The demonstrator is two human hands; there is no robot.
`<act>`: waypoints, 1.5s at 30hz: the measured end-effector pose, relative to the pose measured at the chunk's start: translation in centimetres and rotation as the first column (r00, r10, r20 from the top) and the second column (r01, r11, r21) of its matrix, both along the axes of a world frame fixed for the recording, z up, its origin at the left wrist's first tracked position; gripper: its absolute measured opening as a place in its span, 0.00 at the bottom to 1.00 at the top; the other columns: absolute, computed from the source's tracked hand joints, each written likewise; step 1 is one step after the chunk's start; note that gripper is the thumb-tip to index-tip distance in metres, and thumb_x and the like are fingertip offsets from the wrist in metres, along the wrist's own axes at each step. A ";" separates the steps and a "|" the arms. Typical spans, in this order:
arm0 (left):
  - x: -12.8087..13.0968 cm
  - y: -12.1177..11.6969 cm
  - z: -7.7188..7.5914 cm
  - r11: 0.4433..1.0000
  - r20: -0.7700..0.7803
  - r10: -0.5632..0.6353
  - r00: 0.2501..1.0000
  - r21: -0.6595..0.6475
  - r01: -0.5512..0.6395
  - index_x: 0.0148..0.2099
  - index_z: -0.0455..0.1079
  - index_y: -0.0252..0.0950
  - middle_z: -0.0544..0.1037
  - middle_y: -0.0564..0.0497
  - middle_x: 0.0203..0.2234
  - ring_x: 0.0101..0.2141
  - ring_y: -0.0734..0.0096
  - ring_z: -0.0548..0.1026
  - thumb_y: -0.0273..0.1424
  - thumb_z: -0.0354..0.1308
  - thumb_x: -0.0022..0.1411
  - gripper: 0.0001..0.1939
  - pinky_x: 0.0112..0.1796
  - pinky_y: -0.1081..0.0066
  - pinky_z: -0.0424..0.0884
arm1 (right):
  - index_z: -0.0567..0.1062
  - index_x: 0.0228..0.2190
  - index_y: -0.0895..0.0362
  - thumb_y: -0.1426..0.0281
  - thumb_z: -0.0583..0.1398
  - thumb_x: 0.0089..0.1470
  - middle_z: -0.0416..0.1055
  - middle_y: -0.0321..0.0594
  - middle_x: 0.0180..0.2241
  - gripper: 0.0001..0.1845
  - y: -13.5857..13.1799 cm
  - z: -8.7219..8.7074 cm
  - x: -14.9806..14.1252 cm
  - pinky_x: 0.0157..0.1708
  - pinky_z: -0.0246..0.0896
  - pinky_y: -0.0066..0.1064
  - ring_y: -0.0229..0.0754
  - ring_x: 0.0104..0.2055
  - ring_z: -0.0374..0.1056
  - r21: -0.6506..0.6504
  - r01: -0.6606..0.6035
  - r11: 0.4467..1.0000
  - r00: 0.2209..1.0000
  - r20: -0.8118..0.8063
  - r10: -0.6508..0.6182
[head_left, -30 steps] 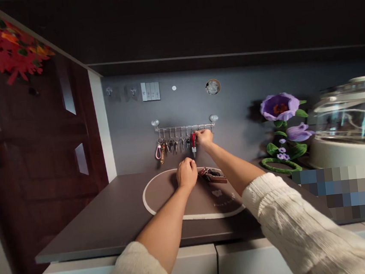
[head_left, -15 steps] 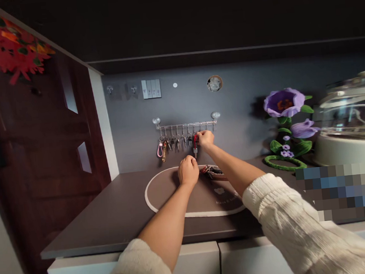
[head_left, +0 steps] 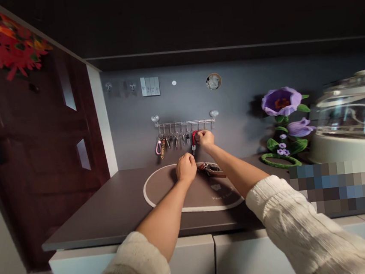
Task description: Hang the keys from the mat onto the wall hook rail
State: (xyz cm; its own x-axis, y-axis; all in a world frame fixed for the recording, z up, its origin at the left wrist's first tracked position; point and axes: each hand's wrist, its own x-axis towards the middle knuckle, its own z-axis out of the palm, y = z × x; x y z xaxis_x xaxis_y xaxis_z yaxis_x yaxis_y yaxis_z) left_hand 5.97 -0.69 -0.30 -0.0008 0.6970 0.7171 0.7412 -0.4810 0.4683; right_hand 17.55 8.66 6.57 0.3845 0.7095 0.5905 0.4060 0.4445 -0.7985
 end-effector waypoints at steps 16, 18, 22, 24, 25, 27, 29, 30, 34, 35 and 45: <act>-0.4 0.4 -0.7 0.969 -0.079 -0.246 0.966 -0.012 0.246 0.34 0.70 0.36 0.74 0.48 0.32 0.35 0.68 0.69 0.28 0.48 0.57 0.09 0.39 0.69 0.63 | 0.72 0.29 0.59 0.68 0.56 0.47 0.72 0.39 0.29 0.08 -11.7 -6.0 5.2 0.34 0.58 0.27 0.35 0.30 0.65 -0.248 -0.184 0.951 0.893 0.363 0.267; -0.5 0.3 -0.7 0.964 -0.102 -0.266 0.959 -0.030 0.264 0.34 0.70 0.36 0.74 0.48 0.32 0.35 0.68 0.69 0.28 0.48 0.57 0.09 0.39 0.69 0.64 | 0.73 0.29 0.59 0.68 0.56 0.47 0.72 0.39 0.29 0.08 -12.7 -6.2 5.6 0.33 0.58 0.27 0.36 0.30 0.66 -0.302 -0.132 0.944 0.843 0.467 0.267; -0.6 0.4 -0.8 0.956 -0.140 -0.292 0.946 -0.059 0.286 0.33 0.71 0.36 0.75 0.49 0.31 0.35 0.69 0.69 0.28 0.49 0.57 0.09 0.39 0.70 0.64 | 0.74 0.32 0.57 0.66 0.58 0.47 0.73 0.40 0.31 0.10 -13.6 -5.9 5.9 0.33 0.57 0.27 0.38 0.32 0.66 -0.381 -0.028 0.924 0.724 0.630 0.281; -0.6 0.6 -0.9 0.952 -0.147 -0.305 0.941 -0.071 0.297 0.33 0.71 0.36 0.75 0.49 0.31 0.35 0.69 0.69 0.28 0.49 0.56 0.09 0.39 0.70 0.64 | 0.75 0.32 0.55 0.65 0.59 0.46 0.74 0.39 0.33 0.11 -13.5 -6.0 6.1 0.35 0.57 0.28 0.40 0.34 0.67 -0.413 -0.018 0.910 0.652 0.685 0.324; -0.6 0.7 -1.0 0.949 -0.148 -0.313 0.938 -0.075 0.305 0.33 0.71 0.36 0.75 0.50 0.31 0.35 0.69 0.69 0.28 0.49 0.56 0.09 0.39 0.70 0.64 | 0.75 0.32 0.54 0.64 0.59 0.45 0.74 0.39 0.34 0.11 -13.3 -6.0 6.1 0.35 0.57 0.28 0.40 0.35 0.67 -0.423 -0.014 0.906 0.624 0.704 0.339; -0.6 0.7 -1.0 0.943 -0.147 -0.331 0.932 -0.080 0.323 0.33 0.71 0.36 0.75 0.50 0.31 0.35 0.70 0.69 0.27 0.49 0.56 0.09 0.38 0.70 0.64 | 0.75 0.33 0.54 0.65 0.59 0.46 0.74 0.39 0.36 0.11 -13.1 -6.2 6.2 0.36 0.57 0.28 0.41 0.37 0.67 -0.425 -0.001 0.905 0.597 0.726 0.342; -0.6 0.6 -0.9 0.938 -0.149 -0.347 0.926 -0.086 0.337 0.33 0.71 0.36 0.75 0.49 0.31 0.34 0.70 0.69 0.27 0.50 0.56 0.08 0.38 0.70 0.64 | 0.75 0.32 0.54 0.66 0.58 0.46 0.73 0.39 0.35 0.10 -12.9 -6.4 6.1 0.36 0.56 0.28 0.40 0.36 0.67 -0.416 0.013 0.909 0.590 0.737 0.329; -0.6 0.6 -0.9 0.935 -0.153 -0.353 0.923 -0.089 0.343 0.33 0.71 0.36 0.75 0.49 0.31 0.34 0.70 0.69 0.27 0.50 0.56 0.08 0.38 0.70 0.64 | 0.75 0.32 0.55 0.67 0.58 0.47 0.73 0.40 0.35 0.09 -12.9 -6.4 6.1 0.35 0.56 0.27 0.40 0.35 0.67 -0.414 0.012 0.910 0.591 0.738 0.327; -0.6 0.2 -0.6 0.933 -0.166 -0.358 0.919 -0.106 0.344 0.33 0.71 0.36 0.74 0.50 0.31 0.35 0.70 0.69 0.27 0.50 0.56 0.08 0.38 0.71 0.64 | 0.72 0.33 0.58 0.67 0.56 0.49 0.72 0.40 0.31 0.10 -13.0 -6.4 5.9 0.32 0.56 0.26 0.37 0.31 0.65 -0.402 -0.013 0.915 0.649 0.693 0.313; -0.6 0.1 -0.6 0.934 -0.166 -0.355 0.920 -0.110 0.341 0.33 0.71 0.36 0.74 0.50 0.31 0.35 0.70 0.69 0.27 0.50 0.56 0.08 0.39 0.71 0.64 | 0.71 0.34 0.59 0.67 0.56 0.50 0.72 0.40 0.32 0.10 -13.0 -6.4 5.8 0.33 0.56 0.26 0.36 0.31 0.65 -0.391 -0.021 0.920 0.677 0.672 0.301; -0.5 0.1 -0.6 0.936 -0.166 -0.351 0.922 -0.083 0.341 0.34 0.71 0.36 0.74 0.49 0.32 0.35 0.69 0.69 0.28 0.49 0.57 0.09 0.39 0.69 0.64 | 0.68 0.33 0.59 0.67 0.52 0.53 0.69 0.37 0.25 0.10 -12.6 -5.9 5.7 0.31 0.57 0.27 0.35 0.26 0.62 -0.290 -0.133 0.948 0.830 0.490 0.267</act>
State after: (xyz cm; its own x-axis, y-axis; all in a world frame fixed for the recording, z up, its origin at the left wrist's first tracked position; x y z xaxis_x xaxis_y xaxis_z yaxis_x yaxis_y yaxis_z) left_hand 5.44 -0.56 -0.90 0.3697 0.6672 0.6466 0.6053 -0.7009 0.3773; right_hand 23.21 -3.96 0.66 -0.0956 0.8787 0.4678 0.7104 0.3894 -0.5863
